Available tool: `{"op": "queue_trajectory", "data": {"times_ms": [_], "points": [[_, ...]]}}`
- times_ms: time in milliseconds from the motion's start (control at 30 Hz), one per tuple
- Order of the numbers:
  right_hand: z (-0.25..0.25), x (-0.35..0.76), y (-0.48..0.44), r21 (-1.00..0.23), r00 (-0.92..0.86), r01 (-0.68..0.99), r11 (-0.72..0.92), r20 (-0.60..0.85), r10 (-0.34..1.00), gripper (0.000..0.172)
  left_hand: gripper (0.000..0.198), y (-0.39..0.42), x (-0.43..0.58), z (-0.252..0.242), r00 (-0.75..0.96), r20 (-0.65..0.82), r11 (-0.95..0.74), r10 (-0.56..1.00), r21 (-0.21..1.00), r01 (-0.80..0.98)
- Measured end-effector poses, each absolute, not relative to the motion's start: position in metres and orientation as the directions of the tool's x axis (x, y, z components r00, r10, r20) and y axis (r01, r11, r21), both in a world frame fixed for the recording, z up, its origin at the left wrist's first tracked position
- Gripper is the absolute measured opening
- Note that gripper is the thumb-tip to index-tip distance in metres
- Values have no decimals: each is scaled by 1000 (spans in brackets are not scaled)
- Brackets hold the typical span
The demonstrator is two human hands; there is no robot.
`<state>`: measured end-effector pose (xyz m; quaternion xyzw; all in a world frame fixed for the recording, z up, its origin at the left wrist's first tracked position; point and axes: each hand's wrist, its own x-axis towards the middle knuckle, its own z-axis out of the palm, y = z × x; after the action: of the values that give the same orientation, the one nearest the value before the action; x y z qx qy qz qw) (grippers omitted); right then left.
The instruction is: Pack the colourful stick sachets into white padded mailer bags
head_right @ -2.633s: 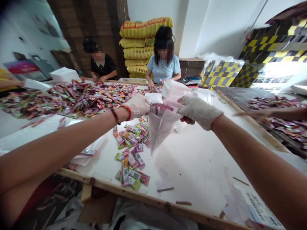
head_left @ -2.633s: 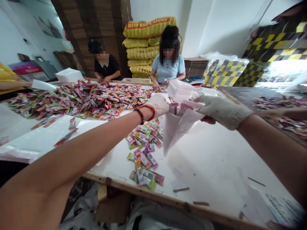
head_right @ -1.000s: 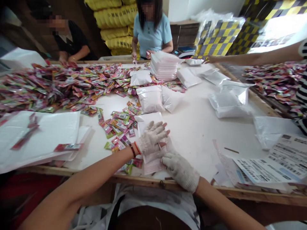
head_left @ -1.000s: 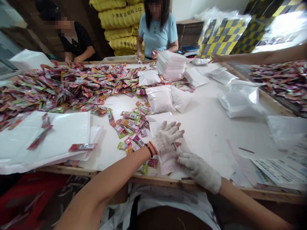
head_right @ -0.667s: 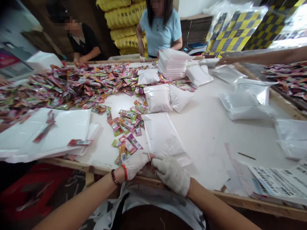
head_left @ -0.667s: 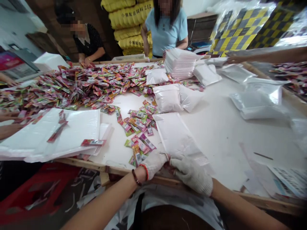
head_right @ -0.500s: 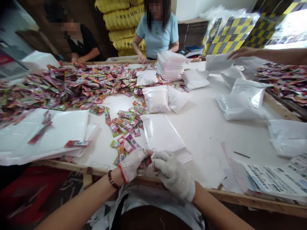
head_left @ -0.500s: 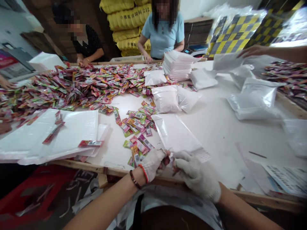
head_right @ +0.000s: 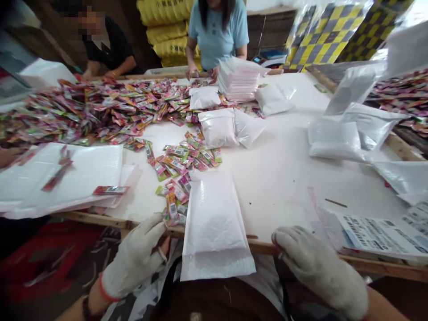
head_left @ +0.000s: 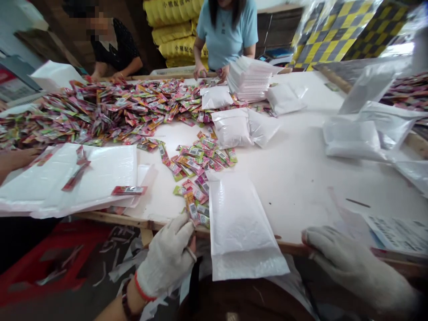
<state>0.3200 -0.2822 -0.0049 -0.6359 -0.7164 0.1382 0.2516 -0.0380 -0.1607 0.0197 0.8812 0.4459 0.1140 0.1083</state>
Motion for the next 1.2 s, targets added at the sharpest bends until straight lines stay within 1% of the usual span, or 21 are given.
{"op": "queue_trajectory", "data": {"times_ms": [33,100,133,200,300,367,467,533,567,633,667,733,800,867,900,967,1033,1067,1100,1133,1200], "points": [[-12,311,-278,-485,-106,844,228,267,958,9,31,-163,-38,14,642,237,-683,729,208,700],[-22,295,-269,-389,-173,845,367,451,876,17,43,-165,-34,2,760,385,-837,523,63,544],[-25,288,-264,-338,-210,841,423,517,830,19,44,-165,-31,-4,803,415,-885,428,10,466],[-26,278,-256,-268,-302,815,514,562,770,23,38,-166,-26,-13,854,420,-937,306,-28,349],[-13,271,-247,-245,-442,731,636,539,716,25,26,-168,-24,-14,876,391,-957,283,50,287],[-3,271,-244,-314,-469,670,673,523,712,23,23,-169,-24,-7,859,400,-948,319,144,285],[2,271,-243,-470,-458,575,670,494,739,23,22,-171,-23,5,810,416,-894,413,356,273],[-1,271,-244,-576,-385,566,591,449,806,22,20,-173,-20,11,758,382,-799,529,525,293],[-3,269,-244,-634,-318,583,507,396,861,18,21,-174,-18,13,731,323,-726,601,604,329],[-6,266,-243,-735,-154,627,259,209,966,17,30,-173,-13,16,665,109,-520,739,719,460],[-6,264,-242,-760,-76,638,120,94,993,23,35,-171,-11,16,620,-20,-405,784,742,535],[-6,261,-237,-758,26,643,-113,-126,992,33,41,-164,-8,16,522,-230,-220,822,716,662],[-5,261,-229,-724,56,639,-259,-292,955,35,39,-155,-6,17,438,-338,-140,833,637,758],[-6,264,-220,-673,60,652,-349,-413,909,33,29,-148,-4,20,380,-359,-173,853,491,853],[-8,266,-216,-657,66,653,-377,-447,892,29,22,-146,-3,22,361,-312,-221,879,405,887],[-14,267,-207,-701,72,578,-418,-466,882,24,15,-148,1,25,401,-75,-369,913,264,891],[-21,263,-197,-831,15,349,-434,-458,889,35,31,-154,7,24,592,172,-616,787,171,769],[-24,260,-191,-878,-43,205,-433,-450,892,42,40,-157,11,21,708,229,-742,668,136,656],[-26,256,-186,-897,-108,89,-434,-442,891,48,47,-160,15,16,804,239,-838,545,114,534],[-27,252,-180,-899,-161,28,-436,-435,886,50,54,-160,18,11,872,214,-897,441,111,427],[-22,251,-170,-900,-200,46,-434,-434,878,50,71,-154,19,1,922,162,-933,353,140,332]]}}
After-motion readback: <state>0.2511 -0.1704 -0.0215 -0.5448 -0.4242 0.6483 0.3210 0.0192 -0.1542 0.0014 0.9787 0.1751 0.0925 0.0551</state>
